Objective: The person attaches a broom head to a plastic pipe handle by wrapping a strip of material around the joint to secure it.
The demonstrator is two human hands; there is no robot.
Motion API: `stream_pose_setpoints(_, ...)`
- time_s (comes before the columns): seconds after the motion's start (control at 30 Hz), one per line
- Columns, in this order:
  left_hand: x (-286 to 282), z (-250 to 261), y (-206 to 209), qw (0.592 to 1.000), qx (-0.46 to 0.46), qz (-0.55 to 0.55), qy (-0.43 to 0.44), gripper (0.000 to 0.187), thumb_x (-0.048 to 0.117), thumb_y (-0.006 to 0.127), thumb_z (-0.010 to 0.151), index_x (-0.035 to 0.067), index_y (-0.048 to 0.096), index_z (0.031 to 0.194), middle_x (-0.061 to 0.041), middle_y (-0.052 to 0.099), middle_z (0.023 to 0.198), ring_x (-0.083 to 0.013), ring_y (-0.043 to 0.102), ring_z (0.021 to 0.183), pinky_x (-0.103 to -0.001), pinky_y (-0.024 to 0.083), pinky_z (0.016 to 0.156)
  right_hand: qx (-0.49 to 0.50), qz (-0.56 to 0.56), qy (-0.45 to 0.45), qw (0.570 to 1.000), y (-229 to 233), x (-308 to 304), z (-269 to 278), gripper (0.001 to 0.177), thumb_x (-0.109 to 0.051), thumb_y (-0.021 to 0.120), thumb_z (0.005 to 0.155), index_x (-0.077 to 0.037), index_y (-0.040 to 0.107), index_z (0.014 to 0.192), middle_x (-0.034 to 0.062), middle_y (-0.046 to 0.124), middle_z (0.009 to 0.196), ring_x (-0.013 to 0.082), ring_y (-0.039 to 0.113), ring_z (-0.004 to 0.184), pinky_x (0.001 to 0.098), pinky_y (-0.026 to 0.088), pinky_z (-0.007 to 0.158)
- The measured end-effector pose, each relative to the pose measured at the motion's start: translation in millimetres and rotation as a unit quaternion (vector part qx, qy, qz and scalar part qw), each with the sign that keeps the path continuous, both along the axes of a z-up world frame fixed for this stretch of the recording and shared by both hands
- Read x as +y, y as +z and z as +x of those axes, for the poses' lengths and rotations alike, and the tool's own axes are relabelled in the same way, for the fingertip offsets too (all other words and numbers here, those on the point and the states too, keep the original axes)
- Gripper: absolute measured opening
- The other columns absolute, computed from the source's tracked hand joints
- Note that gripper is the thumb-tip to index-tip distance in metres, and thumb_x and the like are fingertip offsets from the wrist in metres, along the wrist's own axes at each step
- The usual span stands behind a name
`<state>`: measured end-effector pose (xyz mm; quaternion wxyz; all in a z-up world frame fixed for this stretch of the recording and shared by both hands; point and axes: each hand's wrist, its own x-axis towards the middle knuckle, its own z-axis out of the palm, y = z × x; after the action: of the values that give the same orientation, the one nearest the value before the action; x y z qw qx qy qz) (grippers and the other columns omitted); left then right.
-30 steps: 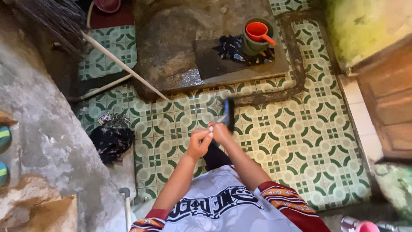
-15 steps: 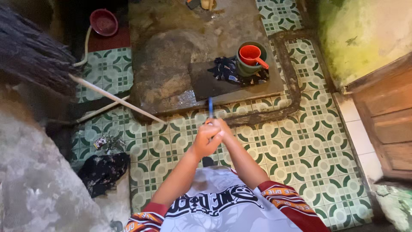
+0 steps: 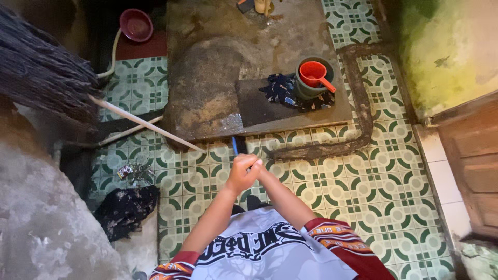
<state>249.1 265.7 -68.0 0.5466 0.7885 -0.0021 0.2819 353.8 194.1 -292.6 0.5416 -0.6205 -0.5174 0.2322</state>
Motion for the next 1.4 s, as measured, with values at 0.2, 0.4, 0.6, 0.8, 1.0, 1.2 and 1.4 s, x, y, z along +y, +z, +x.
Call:
stream_pose_setpoints(0.2,3.6,-15.6,58.1,0.991,-0.104,-0.027,-0.083,0.018,0.005,0.059,0.092,-0.002,0.056,0.076,-0.015,0.056,0.069,-0.0298,0.057,0.062,-0.04,0.04,0.058,-0.008,-0.058,-0.057,0.997,37.6,-7.2,5.5,0.02,-0.029,0.07,0.078,-0.011,0.071,0.086,0.0134,0.072,0.086,0.0339,0.069,0.08,0.0422,0.055,0.069)
stream_pose_setpoints(0.4,17.4,-44.3,16.0,0.998,-0.016,-0.04,-0.04,0.03,0.006,0.061,0.093,-0.003,0.046,0.07,-0.015,0.041,0.064,-0.0222,0.043,0.054,-0.038,0.034,0.055,-0.163,-0.239,-0.119,0.95,54.1,-23.7,-20.6,0.019,-0.028,0.067,0.082,-0.013,0.076,0.091,0.0143,0.075,0.088,0.0358,0.072,0.082,0.0446,0.055,0.069)
stream_pose_setpoints(0.6,34.1,-133.6,-8.3,0.997,0.023,-0.062,-0.042,0.028,0.007,0.06,0.092,-0.001,0.051,0.067,-0.013,0.044,0.06,-0.0227,0.044,0.051,-0.038,0.036,0.052,-0.144,-0.237,-0.164,0.947,18.3,4.2,-111.3,0.023,-0.026,0.066,0.083,-0.009,0.074,0.096,0.0197,0.074,0.089,0.0404,0.071,0.084,0.0477,0.055,0.072)
stream_pose_setpoints(0.8,35.7,-193.6,42.4,0.991,-0.092,0.063,-0.075,0.032,0.005,0.062,0.09,0.004,0.044,0.064,-0.011,0.044,0.061,-0.0313,0.048,0.057,-0.045,0.033,0.06,0.04,-0.058,-0.12,0.99,15.7,35.4,-183.2,0.024,-0.025,0.068,0.081,-0.009,0.073,0.098,0.0208,0.073,0.089,0.0407,0.071,0.085,0.048,0.055,0.073)
stream_pose_setpoints(1.0,26.9,-252.7,66.2,0.979,-0.123,0.027,-0.163,0.033,0.004,0.061,0.094,0.005,0.045,0.065,-0.011,0.04,0.059,-0.0285,0.041,0.053,-0.042,0.031,0.059,-0.132,-0.194,-0.202,0.951,74.1,-5.1,-223.4,0.026,-0.024,0.069,0.079,-0.008,0.073,0.099,0.0219,0.073,0.09,0.0411,0.071,0.086,0.0484,0.055,0.074)
stream_pose_setpoints(1.2,16.4,-293.9,22.6,0.987,-0.068,-0.06,-0.135,0.026,0.007,0.062,0.093,-0.001,0.052,0.071,-0.01,0.044,0.058,-0.0239,0.046,0.049,-0.038,0.034,0.051,-0.178,-0.308,-0.271,0.895,72.0,-64.3,-274.1,0.021,-0.023,0.071,0.083,-0.006,0.071,0.097,0.0234,0.072,0.089,0.0429,0.071,0.086,0.0497,0.055,0.073)
stream_pose_setpoints(1.4,-8.4,-333.7,1.2,0.983,0.005,-0.079,-0.163,0.029,0.008,0.061,0.094,-0.001,0.049,0.069,-0.012,0.043,0.06,-0.0247,0.045,0.05,-0.038,0.035,0.052,-0.013,-0.179,-0.169,0.969,-12.2,-80.7,-336.1,0.02,-0.02,0.072,0.081,-0.003,0.072,0.092,0.0127,0.075,0.085,0.0333,0.07,0.081,0.0405,0.056,0.07)
